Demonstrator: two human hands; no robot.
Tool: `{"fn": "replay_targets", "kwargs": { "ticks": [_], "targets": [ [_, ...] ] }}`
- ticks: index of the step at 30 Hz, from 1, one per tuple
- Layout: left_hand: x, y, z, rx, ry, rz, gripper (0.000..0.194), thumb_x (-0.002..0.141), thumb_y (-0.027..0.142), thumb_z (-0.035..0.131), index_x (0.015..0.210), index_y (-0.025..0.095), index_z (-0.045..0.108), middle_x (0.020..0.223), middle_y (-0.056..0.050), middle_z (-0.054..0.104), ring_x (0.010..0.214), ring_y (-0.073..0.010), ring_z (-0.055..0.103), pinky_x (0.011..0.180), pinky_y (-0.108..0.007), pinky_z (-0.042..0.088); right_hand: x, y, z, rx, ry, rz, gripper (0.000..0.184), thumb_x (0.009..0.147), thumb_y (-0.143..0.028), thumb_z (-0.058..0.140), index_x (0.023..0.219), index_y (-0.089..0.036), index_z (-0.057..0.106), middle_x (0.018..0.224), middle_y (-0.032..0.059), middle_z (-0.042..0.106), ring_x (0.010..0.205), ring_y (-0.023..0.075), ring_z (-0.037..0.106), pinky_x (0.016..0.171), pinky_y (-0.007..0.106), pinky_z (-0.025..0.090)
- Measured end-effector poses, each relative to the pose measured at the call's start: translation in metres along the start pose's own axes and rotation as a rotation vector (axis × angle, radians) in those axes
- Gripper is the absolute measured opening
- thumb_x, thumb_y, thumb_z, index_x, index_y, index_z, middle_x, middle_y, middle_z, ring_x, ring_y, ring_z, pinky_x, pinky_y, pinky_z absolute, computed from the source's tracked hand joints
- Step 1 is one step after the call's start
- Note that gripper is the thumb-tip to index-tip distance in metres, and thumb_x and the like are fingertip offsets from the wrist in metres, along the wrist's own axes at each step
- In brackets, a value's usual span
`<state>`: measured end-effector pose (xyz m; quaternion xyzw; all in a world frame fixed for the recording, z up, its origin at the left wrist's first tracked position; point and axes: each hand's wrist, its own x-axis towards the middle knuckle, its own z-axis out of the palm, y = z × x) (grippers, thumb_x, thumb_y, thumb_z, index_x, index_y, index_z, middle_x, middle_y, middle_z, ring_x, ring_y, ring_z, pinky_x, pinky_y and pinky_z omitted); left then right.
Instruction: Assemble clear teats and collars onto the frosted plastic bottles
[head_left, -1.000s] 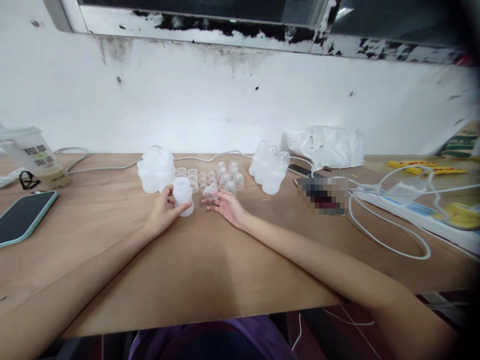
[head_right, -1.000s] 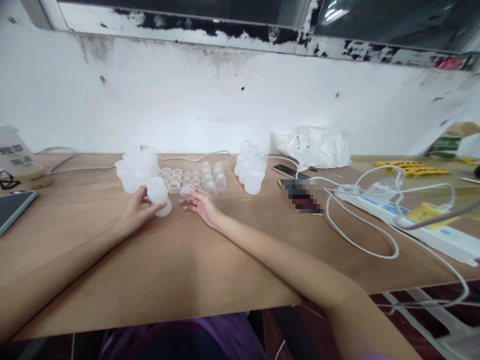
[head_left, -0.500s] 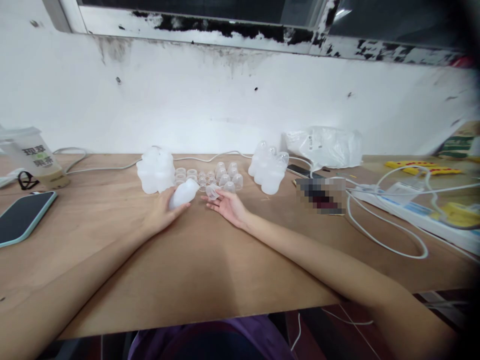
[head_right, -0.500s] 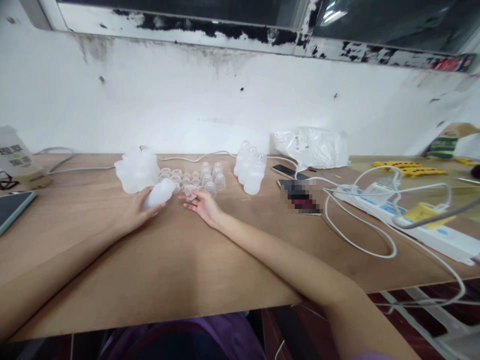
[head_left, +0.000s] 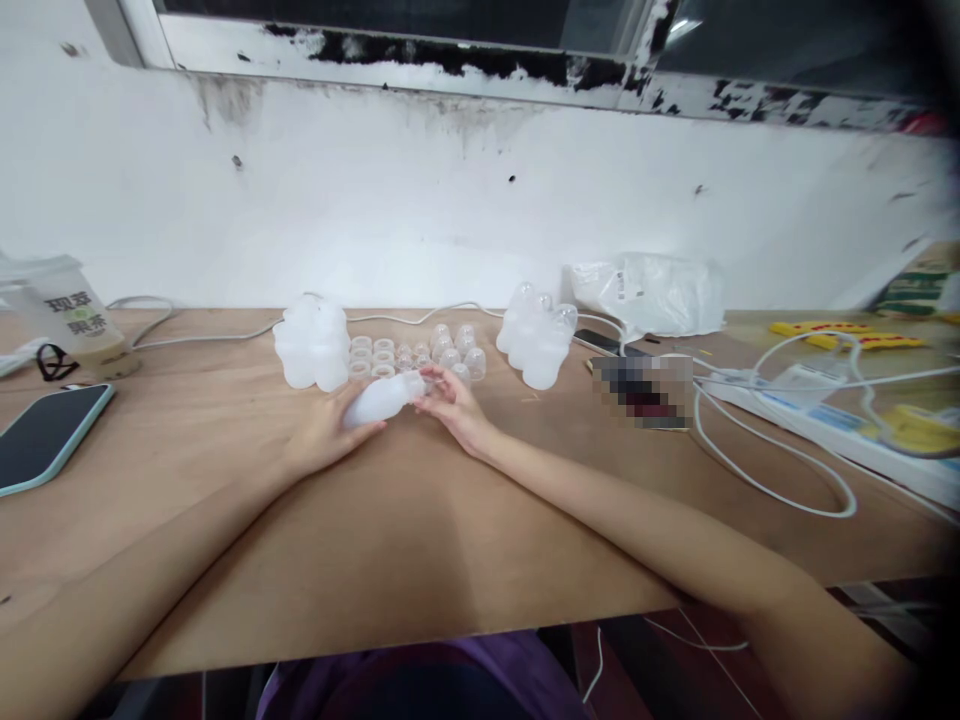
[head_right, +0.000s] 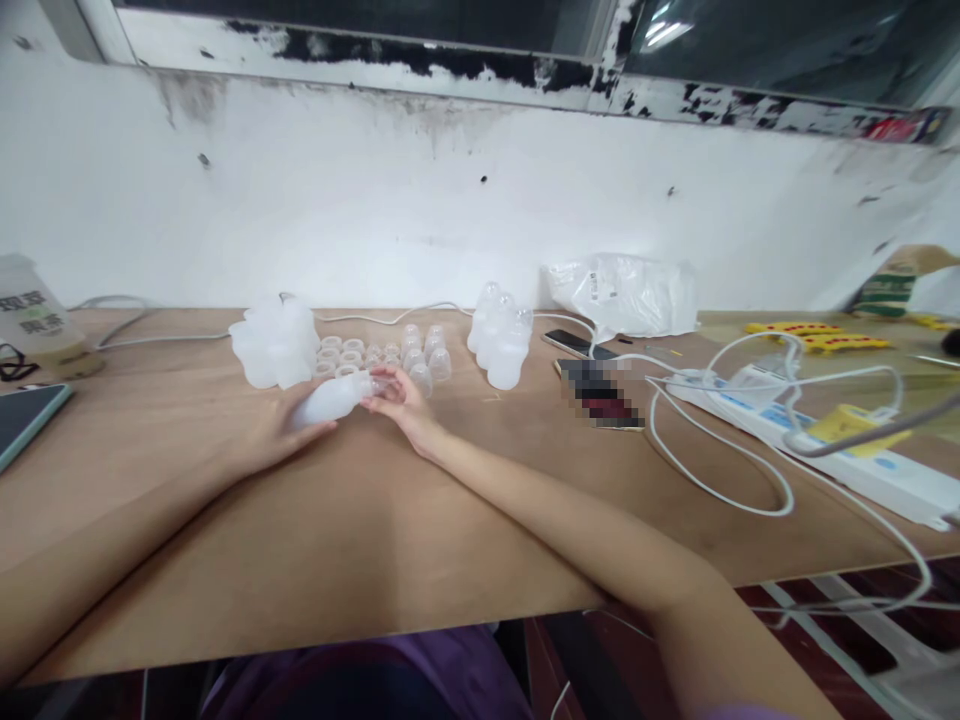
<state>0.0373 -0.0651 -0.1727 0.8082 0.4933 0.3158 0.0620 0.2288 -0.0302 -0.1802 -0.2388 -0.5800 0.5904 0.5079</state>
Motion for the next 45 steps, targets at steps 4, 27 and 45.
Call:
{"fn": "replay_targets", "kwargs": {
  "ticks": [4,27,45],
  "targets": [
    [-0.003,0.001,-0.003,0.091,-0.039,0.032,0.055,0.072,0.045,0.046,0.121,0.023,0.034,0.117,-0.004,0.048,0.103,-0.0224,0.046,0.086,-0.034,0.037,-0.003,-0.003,-0.004,-0.343,-0.158,-0.150,0.046,0.061,-0.018,0.064,0.102,-0.026,0.045,0.103,0.0020,0.045,0.093,0.0128,0.047,0.077,0.027,0.042],
    [-0.007,0.001,-0.011,0.129,-0.163,0.051,0.057,0.070,0.045,0.048,0.123,0.029,0.031,0.117,-0.003,0.049,0.097,-0.0236,0.051,0.078,-0.035,0.040,-0.011,-0.017,-0.014,-0.798,-0.387,-0.388,0.038,0.072,-0.024,0.054,0.109,-0.028,0.049,0.108,0.0028,0.049,0.101,0.0178,0.045,0.090,0.039,0.034],
    [-0.009,0.004,-0.008,0.142,-0.066,0.230,0.045,0.073,0.044,0.045,0.113,0.024,0.042,0.112,-0.005,0.049,0.097,-0.0204,0.050,0.080,-0.031,0.041,-0.010,-0.016,-0.013,-0.736,-0.278,-0.104,0.027,0.075,-0.040,0.047,0.084,-0.018,0.059,0.060,-0.0009,0.056,0.053,0.0091,0.050,0.054,0.022,0.039]
  ]
}}
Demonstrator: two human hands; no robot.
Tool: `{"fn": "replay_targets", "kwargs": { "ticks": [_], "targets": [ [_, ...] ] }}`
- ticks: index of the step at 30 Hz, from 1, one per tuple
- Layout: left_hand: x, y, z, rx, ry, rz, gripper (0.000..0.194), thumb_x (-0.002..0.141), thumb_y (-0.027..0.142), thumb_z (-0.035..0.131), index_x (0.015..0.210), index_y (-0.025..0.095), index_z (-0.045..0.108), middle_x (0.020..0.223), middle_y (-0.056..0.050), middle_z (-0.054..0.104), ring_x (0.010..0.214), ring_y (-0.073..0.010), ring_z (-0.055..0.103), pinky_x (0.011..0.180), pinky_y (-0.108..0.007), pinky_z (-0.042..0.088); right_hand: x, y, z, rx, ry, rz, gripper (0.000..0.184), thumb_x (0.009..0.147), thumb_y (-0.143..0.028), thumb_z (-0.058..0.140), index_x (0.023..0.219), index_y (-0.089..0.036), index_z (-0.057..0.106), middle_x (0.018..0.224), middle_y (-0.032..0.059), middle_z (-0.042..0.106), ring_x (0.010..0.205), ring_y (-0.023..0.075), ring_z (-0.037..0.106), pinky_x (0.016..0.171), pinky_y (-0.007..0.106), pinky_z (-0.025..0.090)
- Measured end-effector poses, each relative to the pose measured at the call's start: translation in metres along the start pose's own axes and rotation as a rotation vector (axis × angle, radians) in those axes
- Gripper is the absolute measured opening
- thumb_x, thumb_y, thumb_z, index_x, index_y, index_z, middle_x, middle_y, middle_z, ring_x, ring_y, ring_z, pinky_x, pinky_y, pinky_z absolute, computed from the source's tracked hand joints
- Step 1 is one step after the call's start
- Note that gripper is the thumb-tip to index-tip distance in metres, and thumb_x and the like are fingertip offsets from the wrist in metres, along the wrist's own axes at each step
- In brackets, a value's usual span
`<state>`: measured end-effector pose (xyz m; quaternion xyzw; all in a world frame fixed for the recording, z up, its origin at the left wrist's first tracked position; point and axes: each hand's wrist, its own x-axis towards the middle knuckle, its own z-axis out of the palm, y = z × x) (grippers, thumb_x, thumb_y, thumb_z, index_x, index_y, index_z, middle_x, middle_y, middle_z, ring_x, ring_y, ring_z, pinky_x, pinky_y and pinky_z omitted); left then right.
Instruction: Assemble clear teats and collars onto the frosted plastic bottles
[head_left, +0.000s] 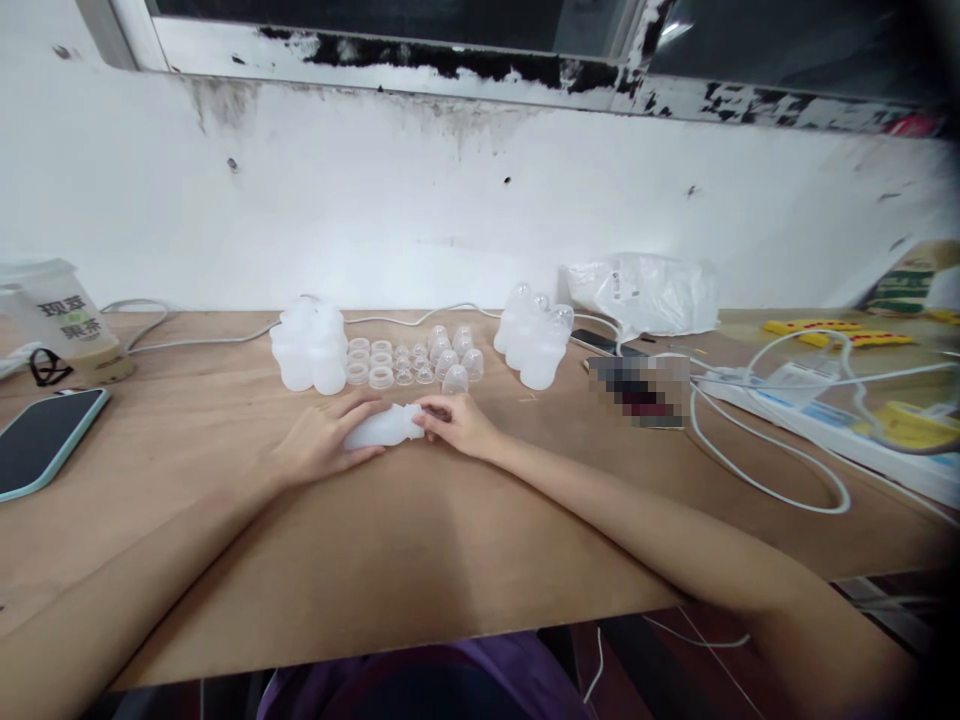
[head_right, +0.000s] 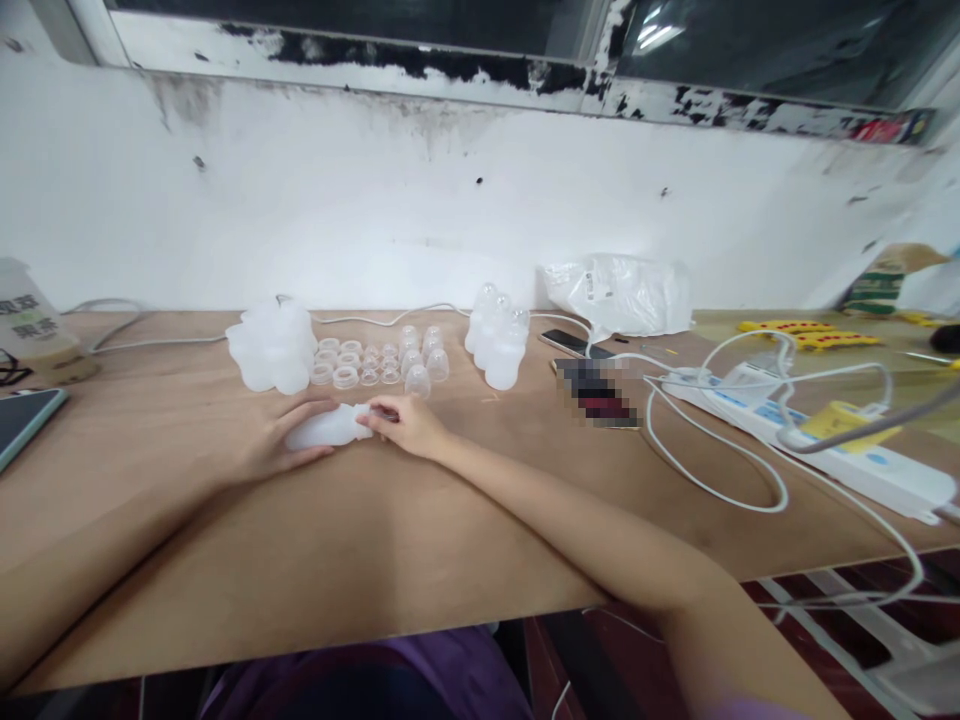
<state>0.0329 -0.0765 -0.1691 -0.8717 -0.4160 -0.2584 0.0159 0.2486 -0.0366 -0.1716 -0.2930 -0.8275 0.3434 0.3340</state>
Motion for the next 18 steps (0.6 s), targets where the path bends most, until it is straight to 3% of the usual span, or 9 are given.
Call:
{"fn": "replay_targets", "kwargs": {
  "ticks": [5,8,10,12,15,18],
  "targets": [
    [0.001,-0.006,0.004,0.084,0.003,0.049,0.044,0.074,0.043,0.044,0.114,0.023,0.041,0.113,-0.006,0.048,0.095,-0.0195,0.050,0.078,-0.030,0.042,0.001,-0.003,0.003,0.053,-0.032,0.116,0.040,0.078,-0.048,0.035,0.073,-0.016,0.060,0.054,-0.0001,0.055,0.045,0.0079,0.045,0.048,0.021,0.036],
    [0.004,-0.013,0.006,0.038,0.037,0.017,0.046,0.073,0.044,0.046,0.114,0.023,0.040,0.113,-0.006,0.048,0.097,-0.0199,0.050,0.079,-0.030,0.042,0.002,-0.002,0.003,0.023,-0.014,0.069,0.038,0.078,-0.047,0.038,0.097,-0.019,0.056,0.061,0.0000,0.056,0.052,0.0096,0.048,0.055,0.022,0.038],
    [0.004,-0.016,0.007,0.002,0.051,0.000,0.047,0.072,0.044,0.047,0.113,0.022,0.041,0.112,-0.006,0.048,0.098,-0.0203,0.049,0.080,-0.031,0.041,0.001,-0.001,0.002,-0.042,-0.039,-0.008,0.047,0.072,-0.043,0.049,0.114,-0.023,0.044,0.066,-0.0009,0.056,0.056,0.0106,0.048,0.057,0.023,0.038],
    [0.003,-0.016,0.008,-0.004,0.035,-0.011,0.047,0.072,0.045,0.046,0.113,0.023,0.041,0.111,-0.006,0.049,0.098,-0.0204,0.049,0.080,-0.031,0.041,0.001,0.002,0.001,-0.111,-0.065,-0.069,0.056,0.068,-0.040,0.056,0.118,-0.025,0.038,0.070,-0.0009,0.055,0.058,0.0112,0.048,0.057,0.023,0.037],
    [0.002,-0.015,0.008,0.019,-0.003,-0.022,0.046,0.073,0.046,0.044,0.113,0.024,0.041,0.111,-0.005,0.049,0.096,-0.0199,0.050,0.077,-0.030,0.042,0.001,0.006,0.000,-0.191,-0.090,-0.076,0.045,0.070,-0.042,0.053,0.110,-0.023,0.044,0.071,-0.0001,0.055,0.058,0.0114,0.047,0.055,0.023,0.035],
    [0.001,-0.014,0.008,0.019,-0.004,-0.005,0.046,0.074,0.045,0.044,0.114,0.023,0.040,0.112,-0.006,0.048,0.097,-0.0199,0.049,0.078,-0.031,0.042,0.002,0.008,0.000,-0.306,-0.103,-0.020,0.033,0.073,-0.047,0.047,0.088,-0.019,0.053,0.060,-0.0016,0.051,0.051,0.0099,0.043,0.049,0.021,0.029]
  ]
}}
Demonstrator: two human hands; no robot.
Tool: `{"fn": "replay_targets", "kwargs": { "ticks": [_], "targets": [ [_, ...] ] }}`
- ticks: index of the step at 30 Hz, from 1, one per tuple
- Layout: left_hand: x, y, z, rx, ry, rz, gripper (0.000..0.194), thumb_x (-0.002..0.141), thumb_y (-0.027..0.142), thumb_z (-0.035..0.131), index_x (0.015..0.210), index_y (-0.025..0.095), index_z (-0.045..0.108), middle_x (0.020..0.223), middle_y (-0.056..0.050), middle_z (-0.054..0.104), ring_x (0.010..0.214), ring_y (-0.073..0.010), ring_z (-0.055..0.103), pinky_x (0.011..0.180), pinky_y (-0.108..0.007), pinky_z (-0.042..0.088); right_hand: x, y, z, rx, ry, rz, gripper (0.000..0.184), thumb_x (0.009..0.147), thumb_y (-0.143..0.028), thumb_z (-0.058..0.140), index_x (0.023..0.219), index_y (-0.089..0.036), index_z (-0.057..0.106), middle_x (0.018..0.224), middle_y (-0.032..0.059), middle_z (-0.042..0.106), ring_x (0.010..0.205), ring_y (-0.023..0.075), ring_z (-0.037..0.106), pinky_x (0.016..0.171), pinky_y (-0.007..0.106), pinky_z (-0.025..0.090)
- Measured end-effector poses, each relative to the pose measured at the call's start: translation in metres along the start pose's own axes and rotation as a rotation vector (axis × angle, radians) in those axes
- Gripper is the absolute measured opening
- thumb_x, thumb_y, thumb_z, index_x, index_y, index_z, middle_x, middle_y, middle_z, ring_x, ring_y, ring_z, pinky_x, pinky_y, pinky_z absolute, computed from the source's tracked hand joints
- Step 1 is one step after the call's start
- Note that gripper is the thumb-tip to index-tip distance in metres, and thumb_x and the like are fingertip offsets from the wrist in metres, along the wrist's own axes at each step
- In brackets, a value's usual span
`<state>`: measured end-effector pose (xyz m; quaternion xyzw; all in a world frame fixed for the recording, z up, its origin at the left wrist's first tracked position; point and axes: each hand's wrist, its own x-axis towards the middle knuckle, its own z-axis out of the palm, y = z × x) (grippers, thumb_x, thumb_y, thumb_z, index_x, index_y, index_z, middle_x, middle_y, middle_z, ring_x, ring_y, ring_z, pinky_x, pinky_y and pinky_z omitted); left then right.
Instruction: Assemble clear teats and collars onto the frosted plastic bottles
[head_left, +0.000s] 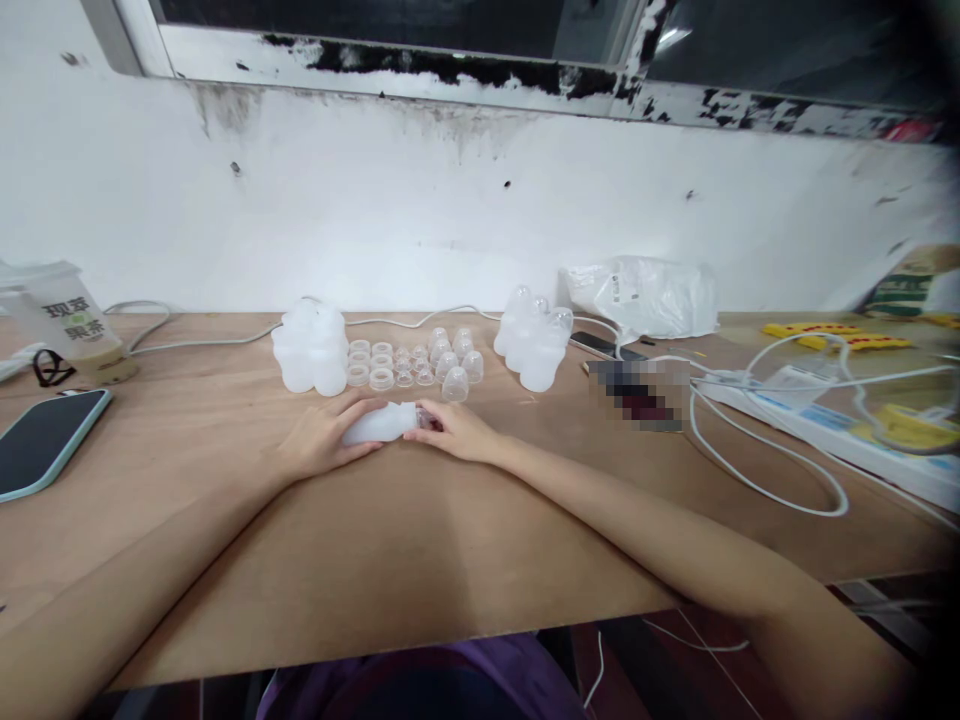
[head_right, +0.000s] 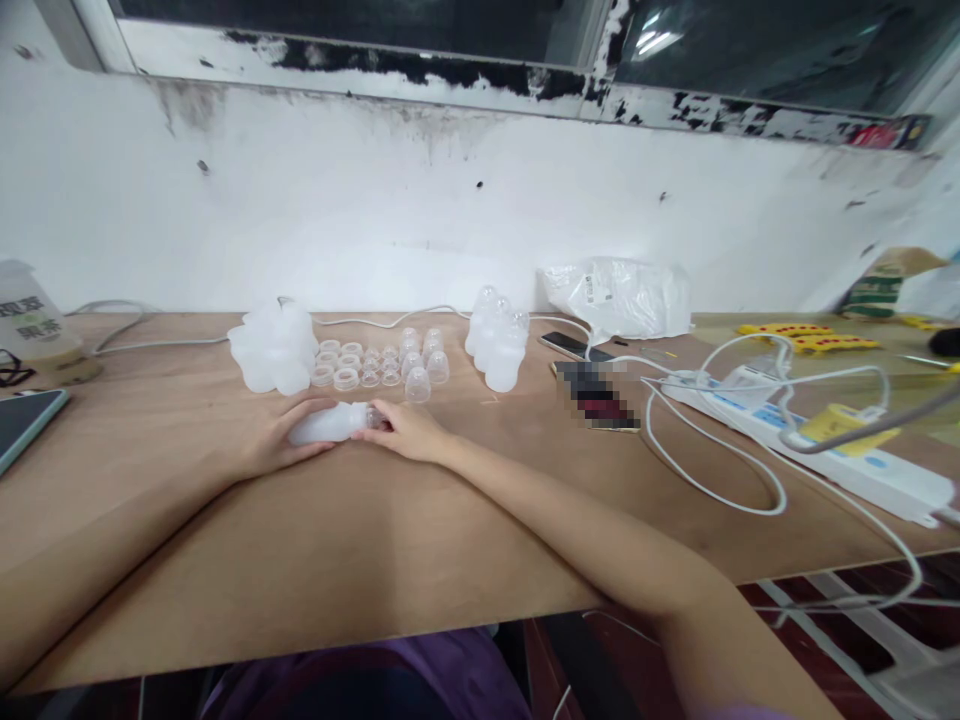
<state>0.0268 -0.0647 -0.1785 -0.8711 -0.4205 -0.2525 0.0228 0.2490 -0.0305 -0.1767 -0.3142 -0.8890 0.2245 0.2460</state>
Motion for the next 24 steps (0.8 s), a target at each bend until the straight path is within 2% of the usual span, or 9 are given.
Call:
{"fn": "replay_targets", "kwargs": {
  "ticks": [4,6,8,11,14,17,20,22,24],
  "targets": [
    [0.0006,-0.0006,0.0012,-0.024,0.000,0.026,0.046,0.074,0.043,0.045,0.115,0.022,0.037,0.113,-0.007,0.047,0.100,-0.0197,0.047,0.081,-0.031,0.041,0.0013,-0.0015,0.0019,-0.117,0.037,0.063,0.039,0.078,-0.050,0.035,0.064,-0.017,0.051,0.052,-0.0014,0.046,0.047,0.0092,0.040,0.048,0.022,0.024],
    [0.0010,-0.0009,0.0014,-0.028,-0.001,0.027,0.046,0.075,0.042,0.045,0.115,0.022,0.037,0.114,-0.007,0.046,0.101,-0.0199,0.046,0.082,-0.031,0.040,0.0004,-0.0036,0.0020,-0.119,0.062,0.061,0.037,0.078,-0.050,0.035,0.073,-0.018,0.054,0.054,-0.0009,0.048,0.049,0.0105,0.043,0.049,0.022,0.025],
    [0.0011,-0.0009,0.0016,-0.032,0.006,0.023,0.046,0.074,0.043,0.045,0.114,0.022,0.038,0.113,-0.007,0.047,0.100,-0.0200,0.047,0.081,-0.031,0.040,-0.0011,-0.0060,0.0009,-0.092,0.064,0.020,0.036,0.076,-0.049,0.041,0.096,-0.021,0.051,0.056,-0.0019,0.049,0.051,0.0115,0.045,0.050,0.023,0.027],
    [0.0007,-0.0009,0.0019,-0.048,0.012,0.000,0.046,0.073,0.044,0.046,0.114,0.022,0.039,0.110,-0.006,0.048,0.097,-0.0196,0.049,0.079,-0.030,0.041,-0.0031,-0.0078,-0.0017,-0.076,0.027,-0.064,0.053,0.071,-0.047,0.049,0.116,-0.023,0.035,0.056,-0.0039,0.048,0.050,0.0115,0.045,0.049,0.022,0.029],
    [-0.0002,-0.0012,0.0018,-0.048,0.002,-0.008,0.046,0.074,0.044,0.045,0.113,0.022,0.039,0.108,-0.005,0.050,0.094,-0.0190,0.050,0.077,-0.029,0.042,-0.0029,-0.0060,-0.0031,-0.113,0.000,-0.067,0.044,0.074,-0.046,0.046,0.110,-0.022,0.039,0.057,-0.0032,0.049,0.050,0.0112,0.045,0.048,0.022,0.029],
    [-0.0007,-0.0012,0.0008,-0.028,0.000,-0.001,0.046,0.074,0.044,0.046,0.114,0.023,0.038,0.109,-0.005,0.050,0.095,-0.0189,0.050,0.078,-0.029,0.041,-0.0014,-0.0025,-0.0028,-0.158,-0.006,-0.023,0.034,0.075,-0.049,0.043,0.091,-0.019,0.048,0.057,-0.0019,0.050,0.049,0.0104,0.044,0.046,0.021,0.028],
    [-0.0004,-0.0002,-0.0004,-0.005,0.000,0.001,0.046,0.074,0.044,0.046,0.114,0.023,0.038,0.108,-0.005,0.051,0.094,-0.0188,0.051,0.077,-0.029,0.042,-0.0002,-0.0015,-0.0026,-0.208,-0.010,0.018,0.036,0.075,-0.052,0.040,0.075,-0.017,0.049,0.057,-0.0008,0.050,0.048,0.0097,0.043,0.046,0.021,0.027],
    [0.0003,0.0008,-0.0011,0.004,0.008,0.009,0.046,0.074,0.045,0.045,0.113,0.022,0.039,0.109,-0.005,0.050,0.095,-0.0189,0.050,0.077,-0.029,0.041,-0.0002,-0.0034,-0.0031,-0.210,-0.020,0.034,0.037,0.074,-0.052,0.041,0.079,-0.017,0.050,0.059,-0.0006,0.051,0.050,0.0099,0.044,0.048,0.021,0.028],
    [0.0012,0.0016,-0.0020,0.011,0.009,0.015,0.046,0.074,0.045,0.044,0.113,0.021,0.039,0.110,-0.005,0.050,0.096,-0.0190,0.050,0.078,-0.029,0.041,-0.0006,-0.0063,-0.0040,-0.185,-0.027,0.027,0.041,0.073,-0.052,0.044,0.096,-0.018,0.048,0.063,-0.0008,0.052,0.053,0.0104,0.046,0.050,0.021,0.030]
  ]
}}
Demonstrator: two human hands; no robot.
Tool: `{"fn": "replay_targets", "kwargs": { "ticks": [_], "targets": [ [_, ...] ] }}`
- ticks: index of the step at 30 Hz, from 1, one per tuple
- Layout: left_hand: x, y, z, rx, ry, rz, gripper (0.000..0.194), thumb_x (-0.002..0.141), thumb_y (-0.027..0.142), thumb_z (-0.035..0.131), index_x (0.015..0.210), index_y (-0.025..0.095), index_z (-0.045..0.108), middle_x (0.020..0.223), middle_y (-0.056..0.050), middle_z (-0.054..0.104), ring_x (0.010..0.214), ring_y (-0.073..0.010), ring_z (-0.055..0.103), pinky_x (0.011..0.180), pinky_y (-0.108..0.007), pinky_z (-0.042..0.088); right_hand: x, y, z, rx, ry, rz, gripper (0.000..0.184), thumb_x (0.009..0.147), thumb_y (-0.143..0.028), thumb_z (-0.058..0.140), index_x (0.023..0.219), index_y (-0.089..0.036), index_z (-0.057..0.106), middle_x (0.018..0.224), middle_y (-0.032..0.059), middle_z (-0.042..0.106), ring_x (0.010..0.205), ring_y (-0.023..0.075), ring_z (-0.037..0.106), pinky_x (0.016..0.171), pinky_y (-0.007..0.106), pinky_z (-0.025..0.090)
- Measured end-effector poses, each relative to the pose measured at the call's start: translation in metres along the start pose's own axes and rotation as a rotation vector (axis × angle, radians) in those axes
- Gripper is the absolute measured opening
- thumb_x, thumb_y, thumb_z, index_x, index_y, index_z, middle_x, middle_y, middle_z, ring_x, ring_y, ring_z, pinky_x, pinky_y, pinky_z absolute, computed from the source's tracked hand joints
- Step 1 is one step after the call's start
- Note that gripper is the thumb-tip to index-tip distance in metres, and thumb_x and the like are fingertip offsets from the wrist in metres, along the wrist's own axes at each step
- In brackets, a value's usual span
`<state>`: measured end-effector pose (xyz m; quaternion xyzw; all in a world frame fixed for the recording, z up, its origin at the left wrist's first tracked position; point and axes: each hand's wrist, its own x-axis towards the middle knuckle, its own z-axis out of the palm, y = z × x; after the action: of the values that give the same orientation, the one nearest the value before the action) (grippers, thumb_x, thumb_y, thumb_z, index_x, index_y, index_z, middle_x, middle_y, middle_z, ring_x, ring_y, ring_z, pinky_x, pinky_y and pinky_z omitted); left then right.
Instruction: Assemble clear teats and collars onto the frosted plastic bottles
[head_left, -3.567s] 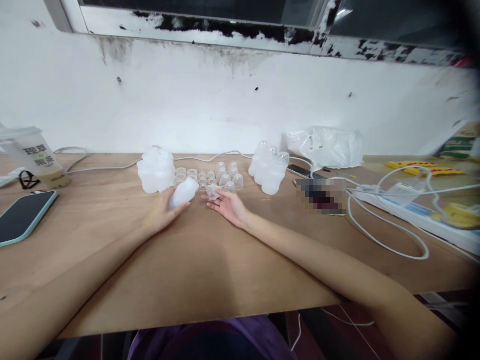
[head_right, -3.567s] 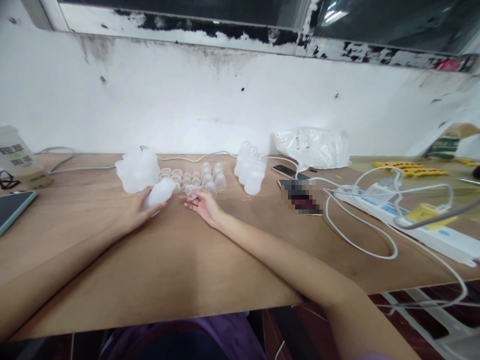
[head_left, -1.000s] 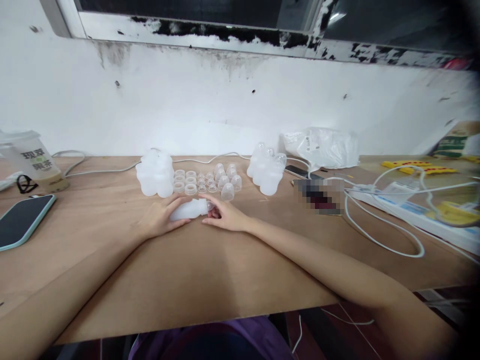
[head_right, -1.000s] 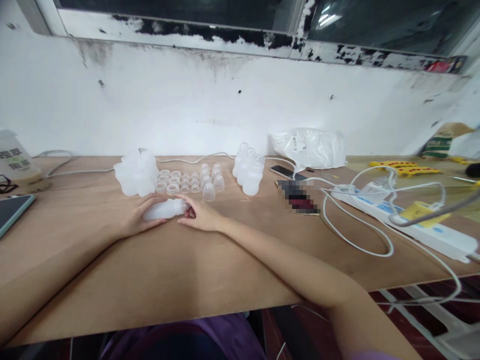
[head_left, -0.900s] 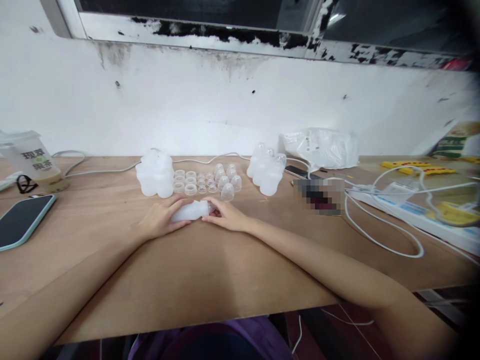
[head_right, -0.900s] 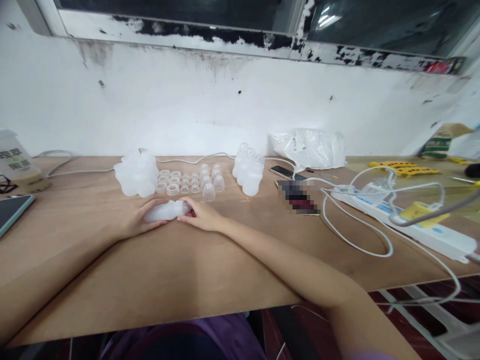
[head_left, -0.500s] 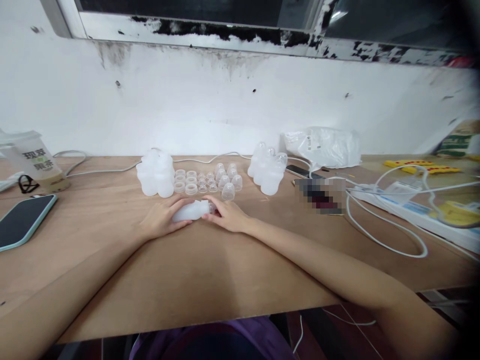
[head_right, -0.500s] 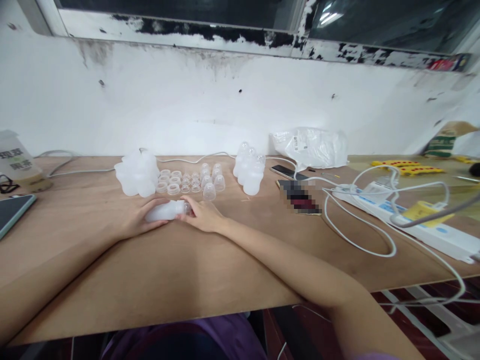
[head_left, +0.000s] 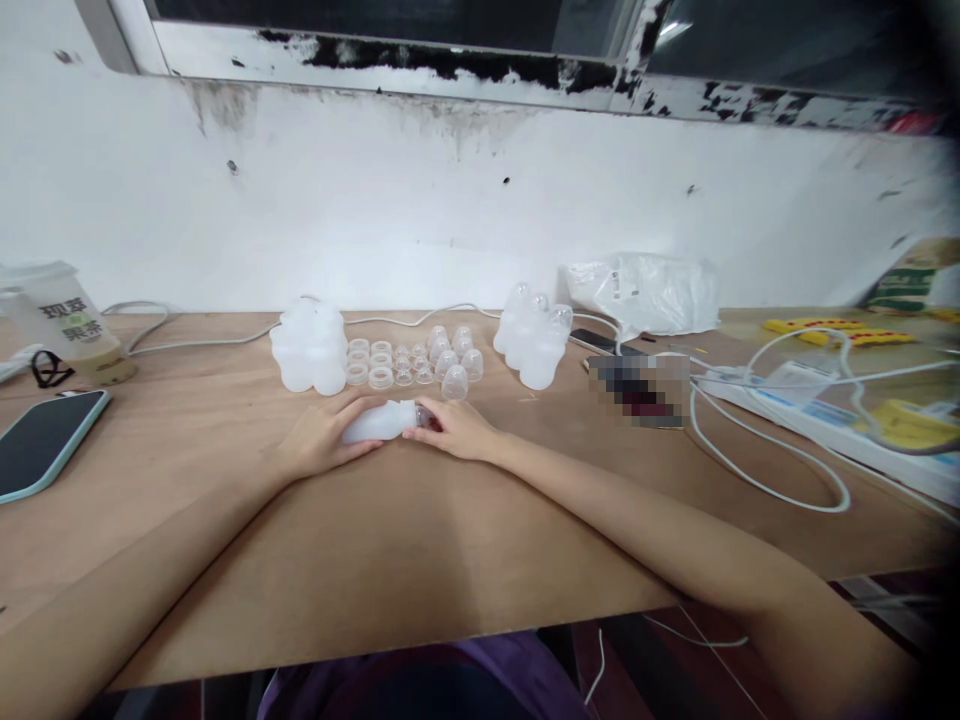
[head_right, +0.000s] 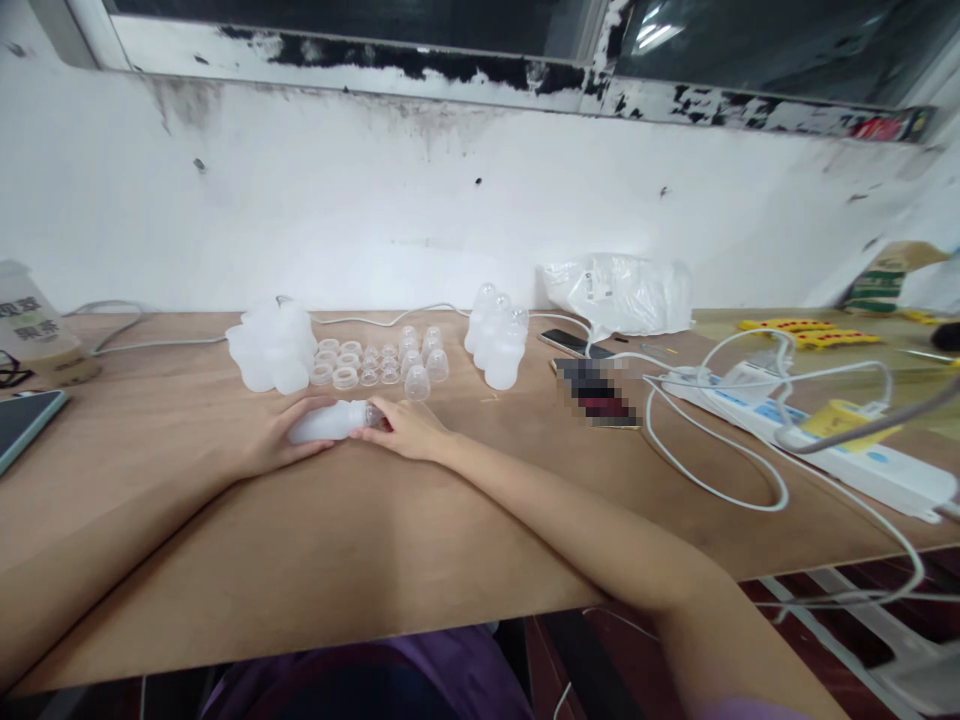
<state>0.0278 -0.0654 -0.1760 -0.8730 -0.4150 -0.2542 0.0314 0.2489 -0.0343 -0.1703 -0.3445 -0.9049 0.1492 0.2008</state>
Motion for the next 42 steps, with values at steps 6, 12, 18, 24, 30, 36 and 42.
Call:
{"fn": "replay_targets", "kwargs": {
  "ticks": [6,12,18,24,30,36,42],
  "targets": [
    [0.000,0.003,-0.005,0.034,-0.067,-0.021,0.057,0.074,0.047,0.044,0.123,0.023,0.028,0.114,-0.005,0.050,0.090,-0.0182,0.054,0.075,-0.028,0.043,-0.001,-0.002,-0.001,0.036,0.043,-0.065,0.046,0.071,-0.046,0.050,0.108,-0.020,0.042,0.067,-0.0009,0.053,0.057,0.0107,0.048,0.054,0.021,0.033],
    [0.002,0.008,-0.004,0.000,-0.063,0.127,0.049,0.078,0.040,0.043,0.121,0.019,0.032,0.111,-0.007,0.050,0.097,-0.0190,0.048,0.082,-0.031,0.040,-0.004,-0.002,0.000,0.006,0.103,-0.064,0.036,0.065,-0.049,0.054,0.079,-0.016,0.052,0.056,-0.0035,0.046,0.050,0.0074,0.039,0.050,0.020,0.028],
    [-0.002,0.002,0.003,0.107,0.091,0.216,0.047,0.080,0.029,0.043,0.123,0.015,0.030,0.106,-0.010,0.051,0.093,-0.0198,0.047,0.080,-0.034,0.041,-0.007,-0.019,0.005,0.272,0.141,0.128,0.039,0.068,-0.052,0.048,0.060,-0.015,0.043,0.054,-0.0041,0.039,0.049,0.0061,0.034,0.045,0.019,0.024],
    [0.000,-0.002,0.001,0.205,0.233,0.261,0.047,0.078,0.019,0.043,0.124,0.019,0.030,0.112,-0.009,0.051,0.098,-0.0214,0.044,0.082,-0.037,0.039,-0.005,-0.029,0.009,0.468,0.133,0.201,0.041,0.069,-0.053,0.045,0.056,-0.014,0.044,0.050,-0.0036,0.038,0.046,0.0059,0.034,0.044,0.019,0.024],
    [0.005,-0.005,0.004,0.166,0.215,0.210,0.045,0.076,0.022,0.045,0.120,0.018,0.035,0.111,-0.008,0.051,0.097,-0.0208,0.045,0.083,-0.036,0.038,-0.002,-0.015,0.008,0.163,0.154,0.125,0.045,0.067,-0.058,0.044,0.060,-0.014,0.051,0.050,-0.0022,0.046,0.045,0.0069,0.038,0.046,0.020,0.027],
    [0.003,0.002,0.002,0.102,0.144,-0.023,0.044,0.075,0.034,0.046,0.115,0.017,0.037,0.105,-0.008,0.052,0.096,-0.0207,0.048,0.082,-0.034,0.039,-0.008,0.020,-0.011,-0.136,0.301,-0.050,0.035,0.077,-0.045,0.040,0.093,-0.017,0.054,0.054,-0.0024,0.050,0.049,0.0091,0.045,0.055,0.022,0.035],
    [0.003,0.003,-0.004,0.031,0.088,-0.252,0.053,0.073,0.045,0.045,0.116,0.017,0.033,0.107,-0.010,0.052,0.092,-0.0233,0.052,0.075,-0.035,0.043,-0.003,0.028,-0.011,-0.303,0.660,0.237,0.038,0.077,-0.034,0.040,0.110,-0.017,0.042,0.103,0.0104,0.046,0.084,0.0197,0.050,0.064,0.030,0.041]
  ]
}}
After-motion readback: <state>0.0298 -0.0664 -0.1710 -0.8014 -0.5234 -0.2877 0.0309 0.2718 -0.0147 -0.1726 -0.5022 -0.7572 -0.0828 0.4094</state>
